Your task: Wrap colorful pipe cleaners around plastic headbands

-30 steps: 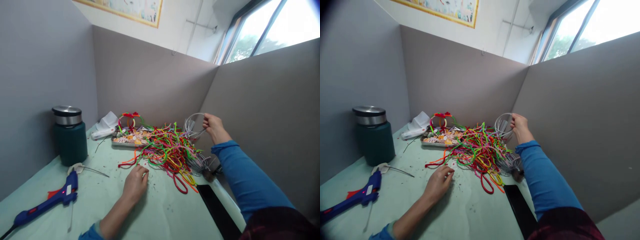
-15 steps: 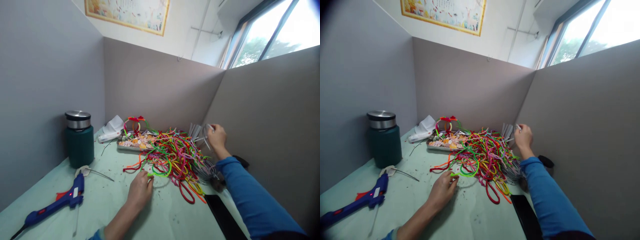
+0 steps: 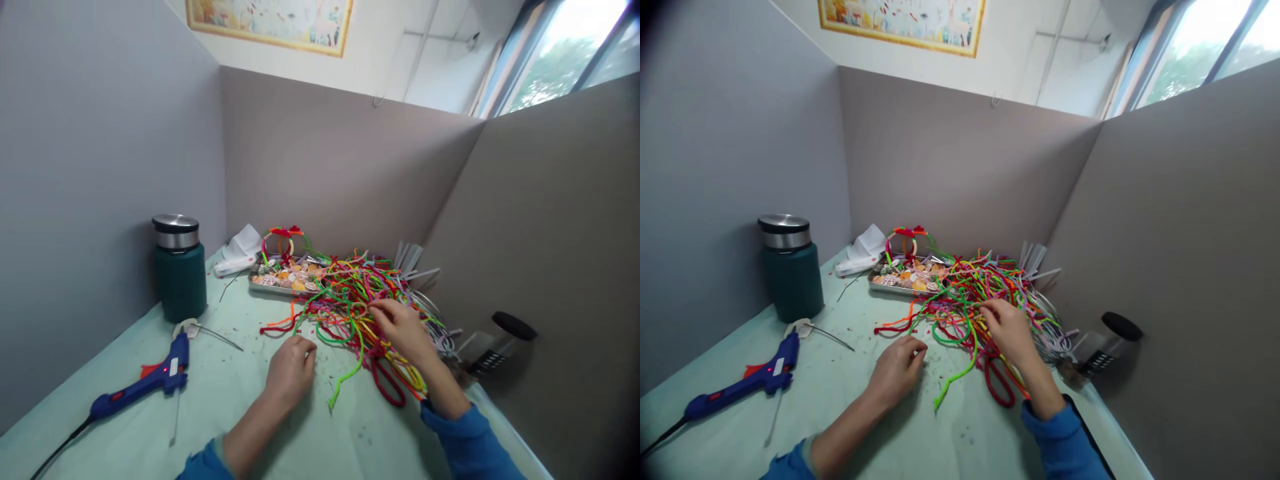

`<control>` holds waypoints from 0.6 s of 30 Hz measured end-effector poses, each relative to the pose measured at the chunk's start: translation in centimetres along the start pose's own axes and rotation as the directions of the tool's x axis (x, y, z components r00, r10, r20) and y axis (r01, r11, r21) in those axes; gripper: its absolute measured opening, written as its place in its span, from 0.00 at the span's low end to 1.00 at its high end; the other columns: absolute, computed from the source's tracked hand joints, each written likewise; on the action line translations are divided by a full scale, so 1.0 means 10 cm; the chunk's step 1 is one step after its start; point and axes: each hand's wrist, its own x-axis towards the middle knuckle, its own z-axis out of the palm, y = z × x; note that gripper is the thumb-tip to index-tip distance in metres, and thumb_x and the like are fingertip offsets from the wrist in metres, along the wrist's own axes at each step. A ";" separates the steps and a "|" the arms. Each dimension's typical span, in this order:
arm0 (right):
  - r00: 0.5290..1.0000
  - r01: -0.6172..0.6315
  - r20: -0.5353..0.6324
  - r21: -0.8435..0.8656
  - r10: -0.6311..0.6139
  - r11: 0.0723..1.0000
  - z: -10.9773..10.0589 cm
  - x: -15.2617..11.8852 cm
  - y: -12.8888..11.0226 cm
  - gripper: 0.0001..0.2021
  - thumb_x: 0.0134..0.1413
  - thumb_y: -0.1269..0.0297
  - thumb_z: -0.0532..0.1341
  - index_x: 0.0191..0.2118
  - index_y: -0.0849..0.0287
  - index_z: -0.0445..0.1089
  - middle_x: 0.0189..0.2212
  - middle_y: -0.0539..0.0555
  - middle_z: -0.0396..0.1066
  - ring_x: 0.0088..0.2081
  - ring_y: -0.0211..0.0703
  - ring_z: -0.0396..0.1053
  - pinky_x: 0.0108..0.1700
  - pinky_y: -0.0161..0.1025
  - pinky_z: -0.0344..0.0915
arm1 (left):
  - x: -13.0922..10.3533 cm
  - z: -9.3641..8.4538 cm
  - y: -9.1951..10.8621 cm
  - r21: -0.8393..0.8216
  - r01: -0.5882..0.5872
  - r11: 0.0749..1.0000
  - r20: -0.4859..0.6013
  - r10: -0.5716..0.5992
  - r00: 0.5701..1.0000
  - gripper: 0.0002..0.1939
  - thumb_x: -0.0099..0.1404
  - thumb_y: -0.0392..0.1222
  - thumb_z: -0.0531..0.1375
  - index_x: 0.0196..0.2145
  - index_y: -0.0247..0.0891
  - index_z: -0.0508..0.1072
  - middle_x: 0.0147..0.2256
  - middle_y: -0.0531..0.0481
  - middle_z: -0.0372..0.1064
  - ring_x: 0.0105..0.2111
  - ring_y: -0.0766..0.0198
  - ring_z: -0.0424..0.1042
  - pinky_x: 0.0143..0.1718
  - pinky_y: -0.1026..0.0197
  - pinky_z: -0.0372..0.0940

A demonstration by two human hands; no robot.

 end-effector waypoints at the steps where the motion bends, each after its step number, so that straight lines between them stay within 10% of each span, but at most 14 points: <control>1: 0.999 -0.005 0.044 -0.037 0.007 0.999 0.06 -0.03 -0.07 0.13 0.57 0.61 0.52 0.37 0.57 0.73 0.37 0.55 0.74 0.39 0.43 0.70 0.42 0.35 0.62 | 0.00 0.00 0.00 0.009 0.006 1.000 0.005 -0.006 1.000 0.10 0.62 0.35 0.53 0.34 0.38 0.75 0.35 0.48 0.71 0.38 0.62 0.68 0.39 0.63 0.59; 5: 0.944 -0.162 0.228 -0.315 0.240 0.935 0.31 -0.10 -0.18 0.11 0.54 0.61 0.55 0.33 0.57 0.73 0.33 0.57 0.76 0.37 0.47 0.72 0.36 0.37 0.60 | 0.01 -0.01 0.00 0.033 0.021 0.999 0.027 -0.022 0.999 0.10 0.62 0.35 0.53 0.32 0.39 0.75 0.34 0.48 0.71 0.37 0.63 0.69 0.37 0.64 0.58; 11: 0.916 -0.289 0.167 -0.357 0.365 0.888 0.53 -0.16 -0.04 0.10 0.54 0.62 0.54 0.30 0.58 0.72 0.29 0.59 0.75 0.32 0.49 0.72 0.29 0.37 0.57 | 0.00 -0.02 0.02 0.025 0.016 1.000 0.053 -0.017 0.998 0.12 0.62 0.36 0.52 0.32 0.39 0.75 0.33 0.48 0.71 0.36 0.62 0.69 0.37 0.63 0.58; 18: 0.840 -0.424 -0.145 0.426 0.523 0.799 0.46 -0.18 0.17 0.13 0.50 0.53 0.57 0.29 0.58 0.69 0.25 0.54 0.73 0.28 0.46 0.68 0.30 0.37 0.58 | 0.02 0.00 0.07 -0.061 0.021 0.998 0.062 -0.017 0.998 0.11 0.61 0.35 0.52 0.33 0.38 0.75 0.33 0.47 0.71 0.36 0.61 0.68 0.37 0.63 0.59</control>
